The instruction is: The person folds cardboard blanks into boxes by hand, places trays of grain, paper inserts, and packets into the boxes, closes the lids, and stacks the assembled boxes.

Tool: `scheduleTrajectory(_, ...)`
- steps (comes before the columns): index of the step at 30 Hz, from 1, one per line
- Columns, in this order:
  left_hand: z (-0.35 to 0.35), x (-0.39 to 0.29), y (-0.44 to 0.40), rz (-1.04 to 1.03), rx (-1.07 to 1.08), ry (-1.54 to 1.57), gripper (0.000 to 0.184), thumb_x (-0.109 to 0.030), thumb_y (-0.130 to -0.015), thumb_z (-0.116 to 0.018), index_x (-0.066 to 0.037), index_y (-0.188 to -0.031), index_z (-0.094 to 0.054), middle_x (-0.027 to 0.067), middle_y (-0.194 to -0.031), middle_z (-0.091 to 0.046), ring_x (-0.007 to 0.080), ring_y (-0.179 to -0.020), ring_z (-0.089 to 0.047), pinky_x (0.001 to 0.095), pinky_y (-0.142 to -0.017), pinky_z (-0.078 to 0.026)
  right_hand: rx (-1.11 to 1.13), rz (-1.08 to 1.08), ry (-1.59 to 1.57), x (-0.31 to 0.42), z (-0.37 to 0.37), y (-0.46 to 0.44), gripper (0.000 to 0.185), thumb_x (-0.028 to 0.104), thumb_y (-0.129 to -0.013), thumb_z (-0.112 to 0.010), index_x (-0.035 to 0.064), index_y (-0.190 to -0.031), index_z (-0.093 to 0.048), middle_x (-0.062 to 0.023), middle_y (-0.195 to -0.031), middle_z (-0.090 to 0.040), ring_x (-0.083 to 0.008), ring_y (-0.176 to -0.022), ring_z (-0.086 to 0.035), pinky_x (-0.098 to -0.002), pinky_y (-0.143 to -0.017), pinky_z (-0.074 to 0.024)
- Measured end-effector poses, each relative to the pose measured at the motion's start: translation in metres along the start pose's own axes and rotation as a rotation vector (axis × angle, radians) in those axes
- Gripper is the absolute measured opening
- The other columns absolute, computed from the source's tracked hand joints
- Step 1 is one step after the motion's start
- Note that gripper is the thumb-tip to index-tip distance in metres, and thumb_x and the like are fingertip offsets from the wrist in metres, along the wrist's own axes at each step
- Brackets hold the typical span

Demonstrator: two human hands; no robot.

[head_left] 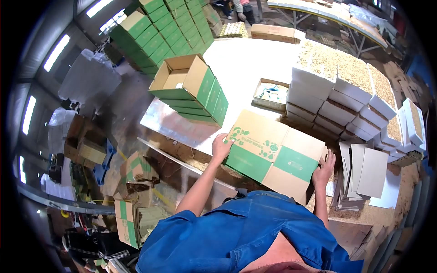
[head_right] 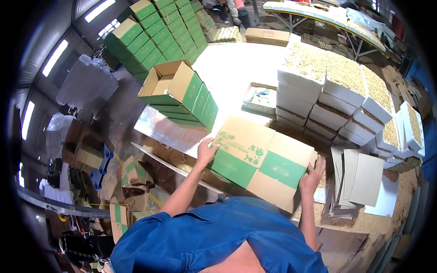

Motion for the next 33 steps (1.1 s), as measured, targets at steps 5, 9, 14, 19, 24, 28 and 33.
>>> scheduleTrajectory(5, 0.009, 0.001, -0.002, -0.016, -0.020, 0.119, 0.034, -0.014, -0.073, -0.079, 0.004, -0.100, -0.068, 0.0175, -0.110, -0.067, 0.0301, -0.102, -0.065, 0.0361, -0.091, -0.049, -0.066, -0.014, 0.056, 0.009, -0.007, 0.008, 0.051, -0.015, -0.076, -0.042, -0.0006, -0.120, -0.064, -0.0222, -0.144, -0.045, -0.0402, -0.136, -0.037, -0.0437, -0.116, -0.0284)
scheduleTrajectory(9, 0.016, 0.006, -0.010, 0.001, 0.062, 0.370, 0.029, -0.008, -0.072, -0.080, 0.003, -0.096, -0.067, 0.0125, -0.094, -0.070, 0.0211, -0.088, -0.067, 0.0335, -0.082, -0.052, -0.094, -0.142, -0.152, 0.001, 0.000, 0.013, 0.044, -0.006, -0.082, -0.045, -0.0022, -0.123, -0.062, -0.0206, -0.124, -0.063, -0.0342, -0.119, -0.058, -0.0362, -0.102, -0.0428)
scheduleTrajectory(14, -0.001, -0.003, -0.010, 0.095, 0.320, 0.512, 0.022, -0.001, -0.080, -0.075, 0.001, -0.096, -0.059, 0.0075, -0.084, -0.070, 0.0101, -0.071, -0.063, 0.0238, -0.060, -0.050, -0.059, -0.471, -0.228, -0.006, 0.014, 0.008, 0.041, 0.003, -0.084, -0.054, 0.0029, -0.124, -0.065, -0.0187, -0.114, -0.070, -0.0245, -0.104, -0.066, -0.0305, -0.091, -0.0484)
scheduleTrajectory(19, -0.017, -0.007, -0.011, 0.119, 0.366, 0.614, 0.024, -0.001, -0.083, -0.072, 0.002, -0.102, -0.057, 0.0093, -0.087, -0.071, 0.0113, -0.072, -0.064, 0.0242, -0.059, -0.049, -0.199, -0.788, -1.454, -0.091, 0.015, -0.027, 0.029, 0.019, -0.096, -0.057, 0.0053, -0.121, -0.059, -0.0109, -0.112, -0.065, -0.0249, -0.102, -0.064, -0.0410, -0.088, -0.0530)
scheduleTrajectory(24, -0.018, 0.003, -0.016, 0.179, 0.395, 0.641, 0.027, 0.000, -0.084, -0.071, 0.004, -0.106, -0.057, 0.0134, -0.092, -0.072, 0.0148, -0.075, -0.066, 0.0253, -0.062, -0.051, -0.348, -0.730, -1.352, -0.139, 0.074, -0.065, 0.042, 0.036, -0.091, -0.067, 0.0093, -0.122, -0.058, -0.0063, -0.111, -0.063, -0.0233, -0.100, -0.062, -0.0425, -0.087, -0.0515)
scheduleTrajectory(28, -0.014, 0.017, -0.008, 0.264, 0.418, 0.734, 0.029, 0.001, -0.084, -0.069, 0.005, -0.110, -0.057, 0.0158, -0.097, -0.072, 0.0169, -0.080, -0.067, 0.0270, -0.068, -0.054, -0.280, -0.892, -1.088, -0.163, 0.060, -0.061, 0.059, 0.048, -0.079, -0.079, 0.0107, -0.121, -0.061, -0.0064, -0.111, -0.064, -0.0231, -0.100, -0.061, -0.0417, -0.086, -0.0504)
scheduleTrajectory(33, -0.003, 0.007, 0.005, 0.338, 0.421, 0.734, 0.029, 0.004, -0.085, -0.066, 0.005, -0.112, -0.057, 0.0163, -0.099, -0.071, 0.0185, -0.081, -0.068, 0.0296, -0.072, -0.056, -0.215, -0.842, -0.971, -0.161, 0.024, -0.077, 0.051, 0.042, -0.078, -0.081, 0.0054, -0.110, -0.066, -0.0076, -0.096, -0.066, -0.0195, -0.079, -0.064, -0.0339, -0.061, -0.0543)
Point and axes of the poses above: each hand's wrist, its own y-axis away from the middle knuckle, its own z-axis out of the back of the hand, x = y × z, the point moved 6 cm from there along -y, towards the middle knuckle
